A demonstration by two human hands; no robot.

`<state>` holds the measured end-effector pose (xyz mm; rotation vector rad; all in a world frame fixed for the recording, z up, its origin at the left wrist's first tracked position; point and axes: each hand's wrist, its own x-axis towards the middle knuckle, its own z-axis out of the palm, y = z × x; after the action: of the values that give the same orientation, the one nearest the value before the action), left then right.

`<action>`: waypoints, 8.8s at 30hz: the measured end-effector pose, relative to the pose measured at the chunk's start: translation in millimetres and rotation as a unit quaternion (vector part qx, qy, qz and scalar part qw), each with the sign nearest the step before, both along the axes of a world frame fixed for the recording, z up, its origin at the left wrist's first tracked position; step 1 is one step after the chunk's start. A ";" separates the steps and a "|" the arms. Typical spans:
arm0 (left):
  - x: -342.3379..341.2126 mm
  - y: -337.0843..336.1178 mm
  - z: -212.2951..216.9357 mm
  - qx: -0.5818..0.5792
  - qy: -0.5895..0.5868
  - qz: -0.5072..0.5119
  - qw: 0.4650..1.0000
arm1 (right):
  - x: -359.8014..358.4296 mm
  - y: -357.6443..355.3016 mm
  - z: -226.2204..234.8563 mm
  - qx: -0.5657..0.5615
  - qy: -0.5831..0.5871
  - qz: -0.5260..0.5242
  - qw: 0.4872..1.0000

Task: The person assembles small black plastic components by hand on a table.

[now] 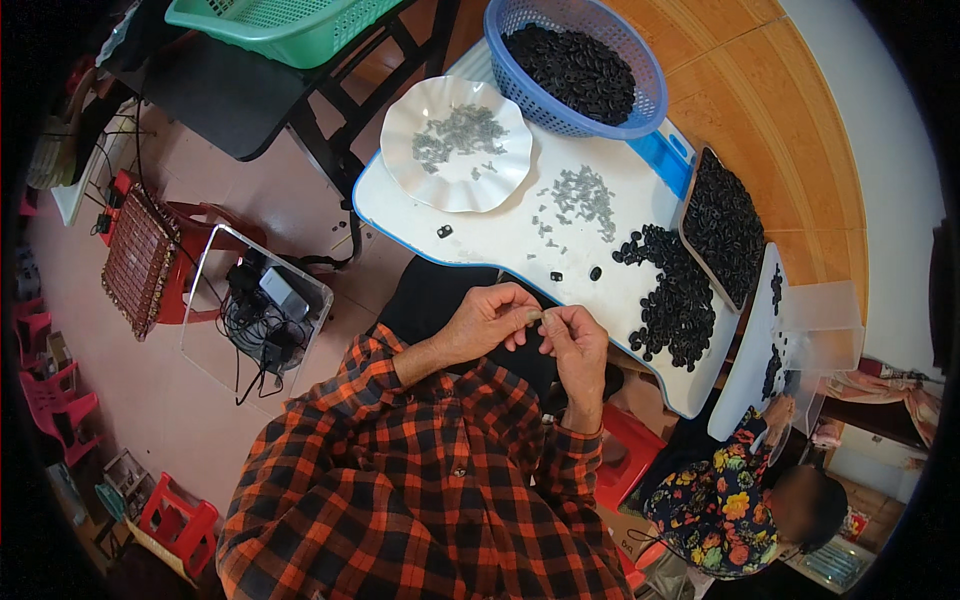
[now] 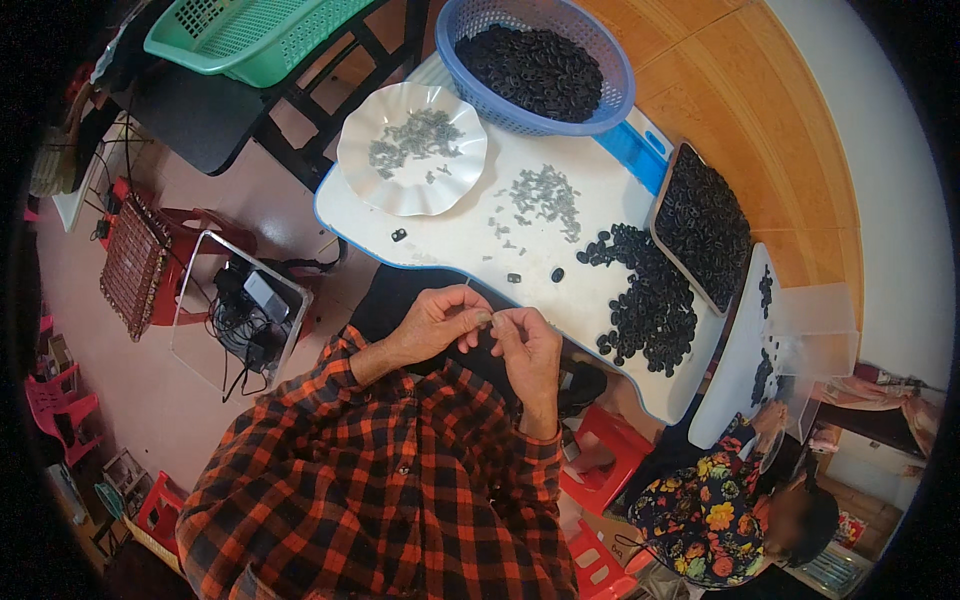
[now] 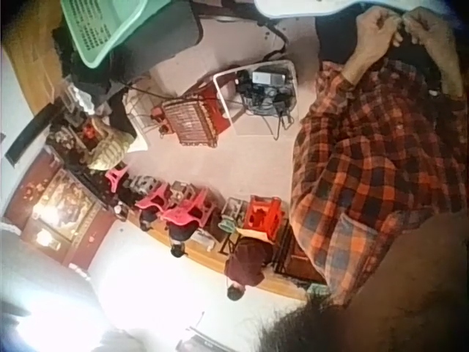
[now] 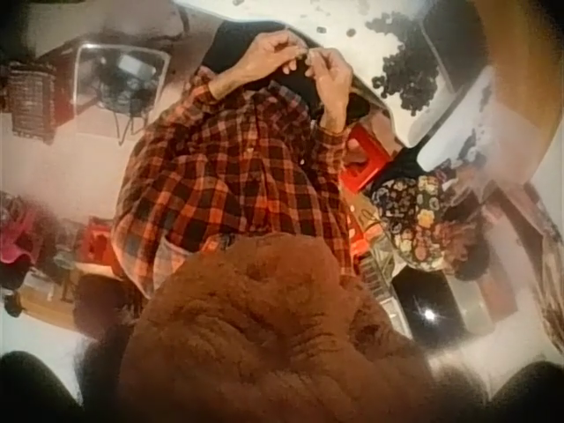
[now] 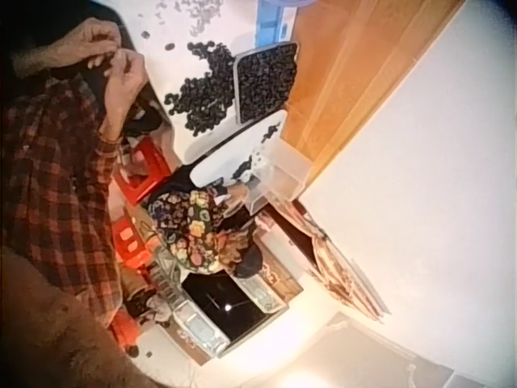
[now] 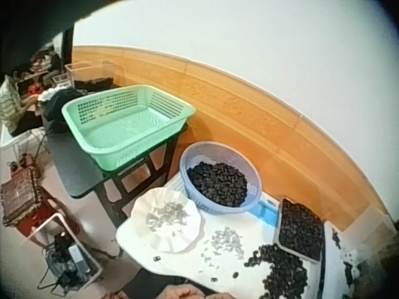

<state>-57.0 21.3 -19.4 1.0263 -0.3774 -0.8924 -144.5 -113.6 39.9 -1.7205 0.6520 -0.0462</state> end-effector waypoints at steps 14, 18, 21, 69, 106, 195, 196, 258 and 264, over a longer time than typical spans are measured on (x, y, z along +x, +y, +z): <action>-3.8 -3.7 0.0 -0.003 0.094 0.016 0.995 | -0.7 16.5 -15.0 0.064 -0.086 -0.094 0.990; -4.7 -4.7 5.4 0.017 0.058 0.024 0.998 | -1.5 15.6 -17.5 0.071 -0.101 -0.097 0.988; -5.0 -6.0 6.8 0.051 0.012 0.037 0.998 | 0.5 17.3 -16.7 0.068 -0.106 -0.117 0.985; 51.0 -51.9 24.4 0.240 -0.755 0.100 0.602 | -10.5 3.7 -29.5 -0.034 -0.142 -0.163 0.976; -6.0 -17.6 18.6 -0.078 0.061 -0.016 0.995 | 3.0 34.4 -8.4 0.086 -0.273 -0.242 0.927; -7.7 -11.1 16.3 -0.009 -0.125 0.112 0.986 | 0.5 39.1 -2.8 -0.090 -0.187 -0.144 0.968; -9.1 -11.6 15.2 -0.008 -0.126 0.111 0.986 | 0.8 39.3 -2.2 -0.125 -0.180 -0.143 0.965; 18.1 -102.0 23.7 0.093 -0.591 0.042 0.800 | -33.7 -10.5 -0.4 -0.071 -0.181 -0.310 0.931; 7.5 -72.1 33.0 -0.031 -0.034 -0.061 0.997 | -31.5 -10.3 3.1 0.091 -0.256 -0.323 0.907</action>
<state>-49.4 -50.8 13.6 0.9852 -0.5265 -0.9515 -176.0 -123.9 43.0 -1.1734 0.7680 -0.8483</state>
